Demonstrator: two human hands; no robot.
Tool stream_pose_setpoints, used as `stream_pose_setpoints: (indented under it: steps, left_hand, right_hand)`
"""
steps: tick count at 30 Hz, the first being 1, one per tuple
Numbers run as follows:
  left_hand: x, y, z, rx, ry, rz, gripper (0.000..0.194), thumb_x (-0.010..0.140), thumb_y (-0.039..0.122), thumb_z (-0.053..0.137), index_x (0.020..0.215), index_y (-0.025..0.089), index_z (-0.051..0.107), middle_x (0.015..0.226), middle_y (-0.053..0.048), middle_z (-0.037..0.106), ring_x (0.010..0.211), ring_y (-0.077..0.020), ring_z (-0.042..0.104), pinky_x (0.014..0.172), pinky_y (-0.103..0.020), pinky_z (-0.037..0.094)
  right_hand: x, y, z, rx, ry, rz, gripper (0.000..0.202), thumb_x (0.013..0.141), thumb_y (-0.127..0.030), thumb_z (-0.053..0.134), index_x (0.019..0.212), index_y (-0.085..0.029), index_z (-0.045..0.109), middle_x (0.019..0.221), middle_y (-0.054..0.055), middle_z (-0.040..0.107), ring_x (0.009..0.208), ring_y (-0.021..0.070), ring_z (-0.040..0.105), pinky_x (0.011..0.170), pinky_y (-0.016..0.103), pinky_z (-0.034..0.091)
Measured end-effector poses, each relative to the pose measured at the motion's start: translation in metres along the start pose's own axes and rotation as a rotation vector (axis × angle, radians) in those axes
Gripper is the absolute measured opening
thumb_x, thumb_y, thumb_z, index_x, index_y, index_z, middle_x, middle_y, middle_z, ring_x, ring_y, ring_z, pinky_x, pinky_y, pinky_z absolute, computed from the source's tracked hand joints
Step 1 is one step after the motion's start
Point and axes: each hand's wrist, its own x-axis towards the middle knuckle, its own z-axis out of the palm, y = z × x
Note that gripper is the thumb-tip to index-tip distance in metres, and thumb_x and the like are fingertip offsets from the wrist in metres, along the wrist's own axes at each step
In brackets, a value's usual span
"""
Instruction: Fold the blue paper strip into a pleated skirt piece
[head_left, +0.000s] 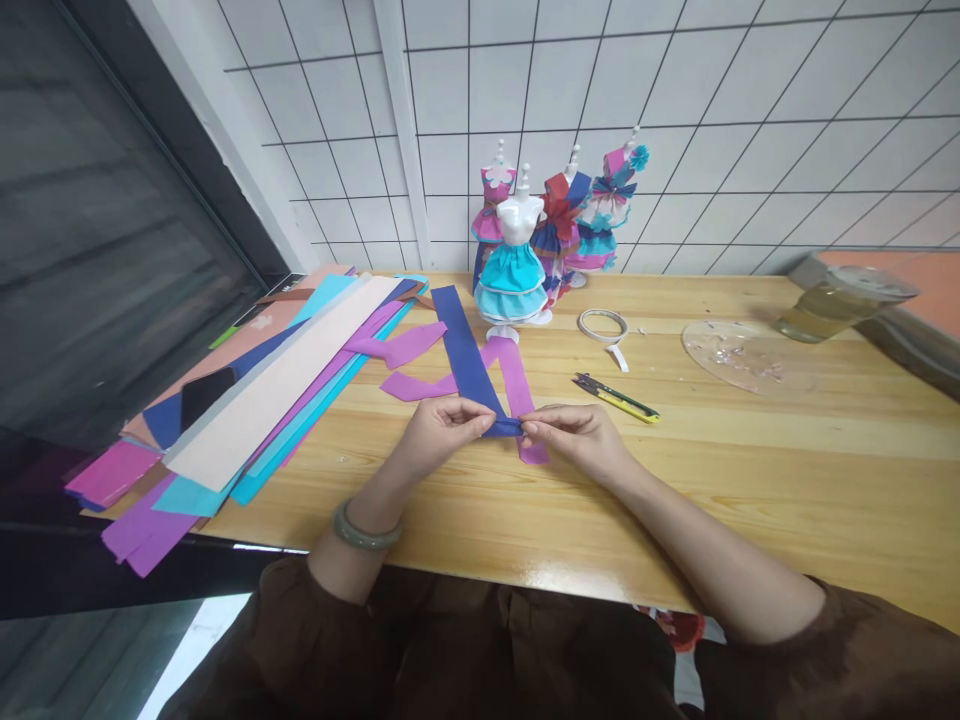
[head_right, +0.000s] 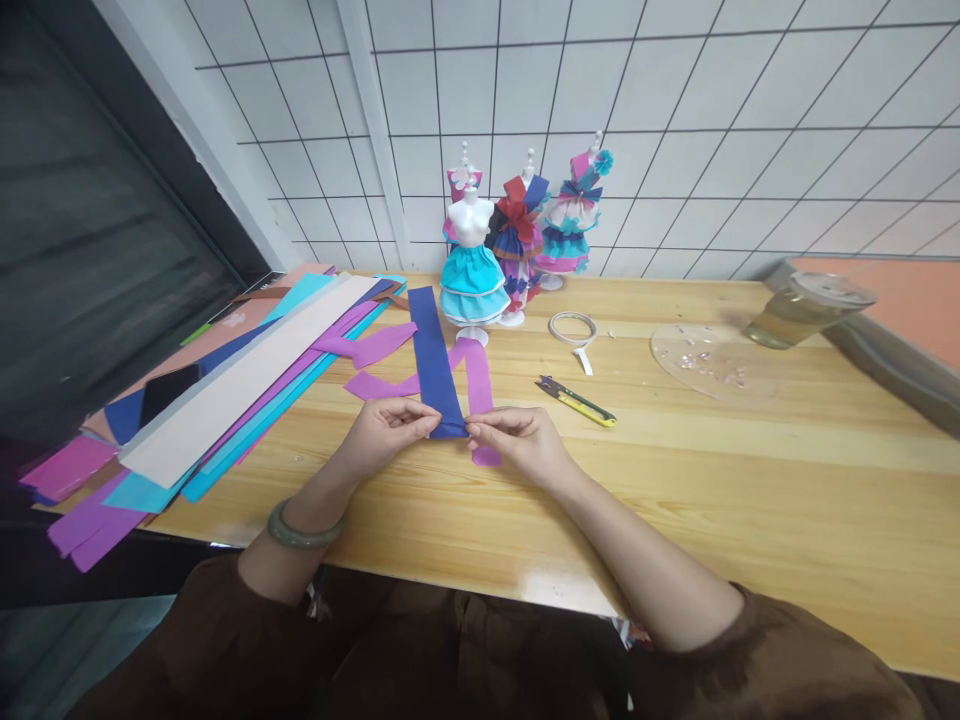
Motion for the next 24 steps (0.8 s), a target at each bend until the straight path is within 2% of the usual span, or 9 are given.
stream_pose_setpoints:
  steps: [9,13,16,20,24]
  left_hand:
    - [0.002,-0.003,0.002,-0.015,0.034,0.005,0.028,0.063,0.029,0.068,0.084,0.013,0.062,0.077,-0.006,0.067,0.069,-0.0139,0.061,0.067,-0.026,0.049]
    - [0.0,-0.003,0.004,0.008,0.036,0.059,0.025,0.066,0.027,0.065,0.086,0.012,0.061,0.08,-0.006,0.066,0.075,-0.0142,0.061,0.072,-0.027,0.049]
    - [-0.002,-0.001,0.006,0.106,0.042,0.154,0.023,0.069,0.024,0.062,0.088,0.013,0.061,0.084,-0.006,0.064,0.079,-0.0144,0.059,0.075,-0.027,0.047]
    - [-0.004,0.002,0.006,0.298,-0.037,0.253,0.026,0.072,0.022,0.059,0.097,0.016,0.061,0.086,-0.005,0.062,0.08,-0.0135,0.056,0.076,-0.027,0.045]
    - [-0.004,0.002,0.006,0.366,-0.118,0.268,0.02,0.075,0.025,0.055,0.092,0.016,0.064,0.085,-0.005,0.062,0.079,-0.0141,0.055,0.075,-0.027,0.044]
  right_hand:
    - [0.002,0.01,0.003,0.017,0.044,-0.033,0.019,0.067,-0.031,0.067,0.08,-0.017,0.068,0.076,0.006,0.069,0.066,0.0156,0.063,0.062,0.029,0.05]
    - [0.001,0.012,0.004,-0.07,0.092,-0.118,0.019,0.07,-0.03,0.065,0.083,-0.016,0.067,0.078,0.006,0.068,0.067,0.0156,0.062,0.061,0.028,0.051]
    - [-0.001,0.011,0.005,-0.205,0.144,-0.231,0.021,0.072,-0.026,0.063,0.092,-0.018,0.065,0.083,0.007,0.068,0.071,0.0156,0.063,0.066,0.029,0.052]
    - [-0.003,0.006,0.006,-0.38,0.095,-0.389,0.031,0.077,-0.021,0.057,0.107,-0.021,0.058,0.089,0.005,0.067,0.075,0.015,0.063,0.073,0.029,0.051]
    - [-0.005,0.005,0.007,-0.463,0.023,-0.448,0.036,0.08,-0.021,0.053,0.115,-0.023,0.052,0.091,0.004,0.067,0.078,0.0155,0.064,0.076,0.03,0.05]
